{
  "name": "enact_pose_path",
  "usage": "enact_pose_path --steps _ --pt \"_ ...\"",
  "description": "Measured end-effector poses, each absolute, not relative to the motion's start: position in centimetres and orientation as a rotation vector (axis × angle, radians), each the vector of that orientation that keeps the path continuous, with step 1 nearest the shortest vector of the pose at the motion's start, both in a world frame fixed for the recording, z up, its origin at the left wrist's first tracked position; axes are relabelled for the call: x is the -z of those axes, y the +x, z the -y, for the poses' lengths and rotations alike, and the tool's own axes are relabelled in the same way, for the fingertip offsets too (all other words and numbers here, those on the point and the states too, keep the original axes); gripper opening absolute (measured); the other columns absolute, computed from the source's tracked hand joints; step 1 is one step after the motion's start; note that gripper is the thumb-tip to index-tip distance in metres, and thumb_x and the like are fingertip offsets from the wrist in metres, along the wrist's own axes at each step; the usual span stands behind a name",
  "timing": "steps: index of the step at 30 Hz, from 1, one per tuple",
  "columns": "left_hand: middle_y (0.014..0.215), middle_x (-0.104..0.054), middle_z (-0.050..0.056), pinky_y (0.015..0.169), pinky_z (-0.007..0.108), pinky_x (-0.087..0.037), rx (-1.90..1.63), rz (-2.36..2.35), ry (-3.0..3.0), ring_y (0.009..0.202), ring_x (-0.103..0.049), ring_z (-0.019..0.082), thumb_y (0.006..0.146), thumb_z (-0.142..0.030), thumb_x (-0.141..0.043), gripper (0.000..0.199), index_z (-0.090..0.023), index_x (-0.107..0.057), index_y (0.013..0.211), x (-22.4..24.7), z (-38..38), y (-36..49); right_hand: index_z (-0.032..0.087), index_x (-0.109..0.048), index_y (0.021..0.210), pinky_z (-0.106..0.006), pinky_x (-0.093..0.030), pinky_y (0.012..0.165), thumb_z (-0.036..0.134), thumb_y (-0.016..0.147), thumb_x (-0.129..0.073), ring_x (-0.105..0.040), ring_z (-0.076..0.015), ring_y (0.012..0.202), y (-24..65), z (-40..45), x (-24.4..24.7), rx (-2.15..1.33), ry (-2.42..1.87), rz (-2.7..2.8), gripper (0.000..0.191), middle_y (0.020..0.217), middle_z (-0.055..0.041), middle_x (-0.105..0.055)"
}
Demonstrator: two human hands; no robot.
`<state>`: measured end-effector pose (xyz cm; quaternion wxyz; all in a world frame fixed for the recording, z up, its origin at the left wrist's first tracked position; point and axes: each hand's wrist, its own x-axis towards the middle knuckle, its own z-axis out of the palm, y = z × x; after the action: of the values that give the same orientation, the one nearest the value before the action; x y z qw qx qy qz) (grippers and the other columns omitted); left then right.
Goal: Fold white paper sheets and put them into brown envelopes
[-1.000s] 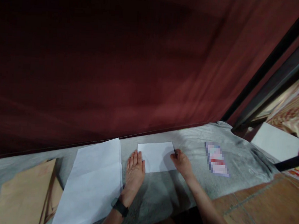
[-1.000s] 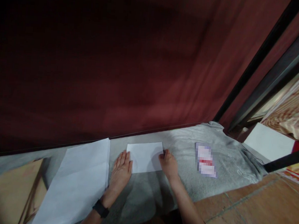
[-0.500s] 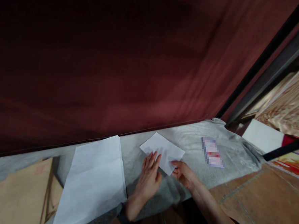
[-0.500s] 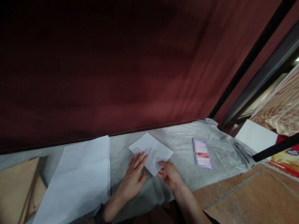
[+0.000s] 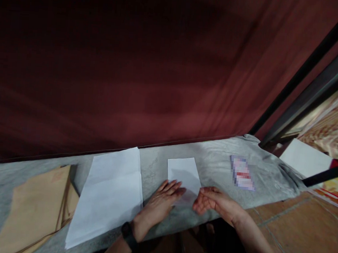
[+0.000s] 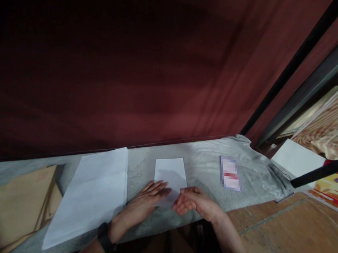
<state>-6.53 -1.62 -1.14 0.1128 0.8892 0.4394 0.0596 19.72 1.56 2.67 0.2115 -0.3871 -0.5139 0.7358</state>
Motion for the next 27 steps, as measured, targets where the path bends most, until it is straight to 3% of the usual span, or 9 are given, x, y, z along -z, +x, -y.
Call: enact_pose_path --steps 3,7,11,15,21,27 --pt "0.163 -0.036 0.003 0.124 0.048 -0.027 -0.199 -1.271 2.616 0.151 -0.03 0.021 0.088 -0.01 -0.056 0.068 -0.031 -0.041 0.151 0.6 2.0 -6.8 0.019 -0.072 0.116 -0.045 -0.047 0.108 0.062 0.096 -0.05 -0.066 -0.0264 0.118 17.8 -2.8 -1.1 -1.43 -1.161 1.685 0.053 0.124 -0.0124 -0.072" --pt "0.155 -0.048 0.006 0.124 0.045 -0.029 -0.273 -1.226 2.696 0.146 -0.041 0.021 0.091 -0.018 -0.058 0.06 -0.027 -0.045 0.148 1.1 2.5 -6.0 0.025 -0.057 0.142 -0.049 -0.031 0.123 0.046 0.106 -0.034 -0.042 -0.0232 0.145 14.6 -4.0 2.4 -0.82 -1.105 2.22 0.048 0.152 -0.0059 -0.052" --pt "0.15 -0.054 0.012 0.12 0.041 -0.035 -0.274 -1.314 2.824 0.139 -0.049 0.022 0.097 -0.022 -0.049 0.049 -0.018 -0.049 0.145 2.1 3.3 -4.6 0.029 -0.047 0.15 -0.049 -0.028 0.123 0.039 0.107 -0.033 -0.036 -0.0231 0.148 13.8 -4.8 4.3 -0.333 -1.11 2.536 0.046 0.16 -0.0029 -0.04" --pt "0.158 -0.043 0.013 0.121 0.041 -0.032 -0.249 -1.417 2.956 0.146 -0.041 0.022 0.099 -0.018 -0.041 0.051 -0.016 -0.042 0.15 2.4 4.1 -4.0 0.029 -0.042 0.153 -0.048 -0.029 0.122 0.04 0.107 -0.033 -0.036 -0.0244 0.149 15.0 -6.6 4.8 -0.089 -1.258 2.583 0.048 0.162 -0.0024 -0.036" --pt "0.161 -0.037 0.014 0.122 0.041 -0.03 -0.202 -1.463 2.967 0.149 -0.035 0.021 0.096 -0.011 -0.039 0.057 -0.014 -0.037 0.153 1.7 4.8 -4.0 0.019 -0.039 0.155 -0.051 -0.028 0.121 0.04 0.107 -0.03 -0.037 -0.0284 0.148 17.3 -9.3 5.4 0.077 -1.51 2.51 0.053 0.161 -0.0085 -0.038" --pt "0.159 -0.042 0.012 0.122 0.037 -0.032 -0.243 -1.39 2.665 0.149 -0.035 0.019 0.098 -0.025 -0.042 0.056 -0.014 -0.038 0.152 0.1 3.7 -4.2 0.014 -0.034 0.157 -0.051 -0.028 0.122 0.037 0.107 -0.026 -0.035 -0.0279 0.149 16.7 -7.7 5.2 0.022 -1.449 2.407 0.056 0.161 -0.0112 -0.037"
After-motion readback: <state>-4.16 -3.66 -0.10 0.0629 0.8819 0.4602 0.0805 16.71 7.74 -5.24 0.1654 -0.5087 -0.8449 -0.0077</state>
